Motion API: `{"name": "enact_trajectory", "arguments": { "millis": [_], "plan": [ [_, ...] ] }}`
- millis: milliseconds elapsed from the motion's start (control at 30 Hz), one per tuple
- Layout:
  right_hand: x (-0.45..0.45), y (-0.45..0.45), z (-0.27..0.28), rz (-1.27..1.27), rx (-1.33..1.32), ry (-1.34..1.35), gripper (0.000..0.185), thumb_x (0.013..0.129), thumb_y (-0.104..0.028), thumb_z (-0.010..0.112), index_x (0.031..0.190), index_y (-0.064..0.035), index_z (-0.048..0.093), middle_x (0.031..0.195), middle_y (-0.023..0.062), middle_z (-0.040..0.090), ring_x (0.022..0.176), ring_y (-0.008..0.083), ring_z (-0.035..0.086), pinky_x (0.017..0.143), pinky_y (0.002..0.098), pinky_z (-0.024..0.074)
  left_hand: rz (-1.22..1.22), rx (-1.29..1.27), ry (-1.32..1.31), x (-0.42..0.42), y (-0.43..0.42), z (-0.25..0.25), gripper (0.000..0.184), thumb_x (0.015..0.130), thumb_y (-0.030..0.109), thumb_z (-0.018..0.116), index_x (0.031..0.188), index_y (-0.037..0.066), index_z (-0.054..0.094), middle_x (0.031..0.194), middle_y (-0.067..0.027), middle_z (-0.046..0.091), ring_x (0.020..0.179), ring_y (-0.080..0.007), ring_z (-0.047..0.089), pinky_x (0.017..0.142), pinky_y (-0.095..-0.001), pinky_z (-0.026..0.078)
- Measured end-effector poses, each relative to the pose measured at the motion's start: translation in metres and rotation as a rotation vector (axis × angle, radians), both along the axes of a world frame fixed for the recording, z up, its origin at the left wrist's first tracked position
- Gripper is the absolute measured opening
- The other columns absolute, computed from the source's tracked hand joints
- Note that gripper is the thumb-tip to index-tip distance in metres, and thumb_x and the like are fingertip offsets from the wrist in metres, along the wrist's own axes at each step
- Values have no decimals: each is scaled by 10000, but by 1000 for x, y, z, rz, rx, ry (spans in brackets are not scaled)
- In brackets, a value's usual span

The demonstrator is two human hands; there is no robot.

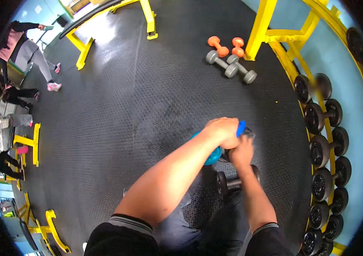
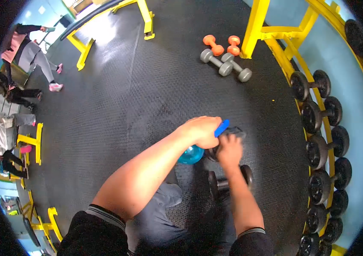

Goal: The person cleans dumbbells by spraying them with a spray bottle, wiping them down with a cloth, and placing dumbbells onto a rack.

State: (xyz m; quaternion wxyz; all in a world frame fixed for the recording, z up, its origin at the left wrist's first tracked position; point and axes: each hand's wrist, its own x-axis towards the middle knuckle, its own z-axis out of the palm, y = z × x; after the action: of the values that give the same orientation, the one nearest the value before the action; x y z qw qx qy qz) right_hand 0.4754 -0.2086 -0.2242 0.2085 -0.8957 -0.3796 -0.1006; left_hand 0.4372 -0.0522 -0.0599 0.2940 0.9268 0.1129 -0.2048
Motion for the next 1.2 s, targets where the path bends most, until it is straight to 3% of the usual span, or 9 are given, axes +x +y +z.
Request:
{"name": "enact_trajectory", "arguments": {
  "millis": [200,333,467,533,667,933,1100,1167,1200],
  "plan": [
    [-51,-50,4,-34,163,308,162,796,-53,601,958,-56,592,943,122,583,887,331,549,745,417,478,-61,42,-129,-3,8,-12,361,708,206,630,1001,13,546,983,-227,634,978,-396,600,845,-495,466],
    [-17,-54,-6,-671,1011,663,297,936,-201,566,1137,15,534,1063,77,585,984,169,511,897,317,409,-84,62,-114,-13,9,-2,386,711,215,635,1025,18,526,1010,-218,622,987,-399,588,847,-473,460],
    [-29,-19,-32,-748,1612,1486,595,948,-421,514,1428,-112,345,1387,117,444,1273,259,419,1076,439,311,-93,2,-120,-21,10,-1,427,699,204,671,1066,23,550,1015,-220,624,993,-404,586,841,-457,463],
    [-57,-15,-47,-111,2071,1807,653,911,-558,479,1422,-167,360,1401,116,433,1319,287,377,1095,493,282,-118,-15,-90,-21,12,-3,445,697,206,674,1086,29,548,1024,-219,624,996,-400,587,841,-453,464],
    [-69,4,-24,-555,2186,2016,666,875,-612,480,1313,-110,486,1371,110,472,1280,300,429,1073,522,310,-128,8,-7,-19,10,0,428,721,198,651,1087,15,526,1052,-220,623,1040,-392,578,875,-474,457],
    [58,-17,-21,-452,1023,1452,353,794,-315,707,964,-16,627,933,109,659,820,176,616,759,340,499,-148,-5,-3,-19,13,1,444,724,214,661,1112,45,526,1054,-215,616,1027,-394,574,858,-461,454],
    [100,83,-6,211,-689,878,662,680,-591,658,1177,-153,649,1239,103,612,1137,300,582,936,413,461,-121,32,-13,-7,16,2,436,722,229,666,1085,41,514,1035,-217,616,1014,-400,577,854,-466,452],
    [51,103,25,220,-722,707,528,750,-475,645,1202,-202,632,1271,73,595,1173,296,554,963,452,421,-39,24,-13,-2,17,7,429,715,213,658,1085,40,529,1029,-206,622,1017,-390,582,864,-455,457],
    [28,124,-60,116,-440,766,386,813,-389,566,1136,-189,632,1193,73,619,1117,273,577,905,428,445,-47,27,-26,0,20,5,429,715,213,658,1085,40,529,1029,-206,622,1017,-390,582,864,-455,457]
  ]
}}
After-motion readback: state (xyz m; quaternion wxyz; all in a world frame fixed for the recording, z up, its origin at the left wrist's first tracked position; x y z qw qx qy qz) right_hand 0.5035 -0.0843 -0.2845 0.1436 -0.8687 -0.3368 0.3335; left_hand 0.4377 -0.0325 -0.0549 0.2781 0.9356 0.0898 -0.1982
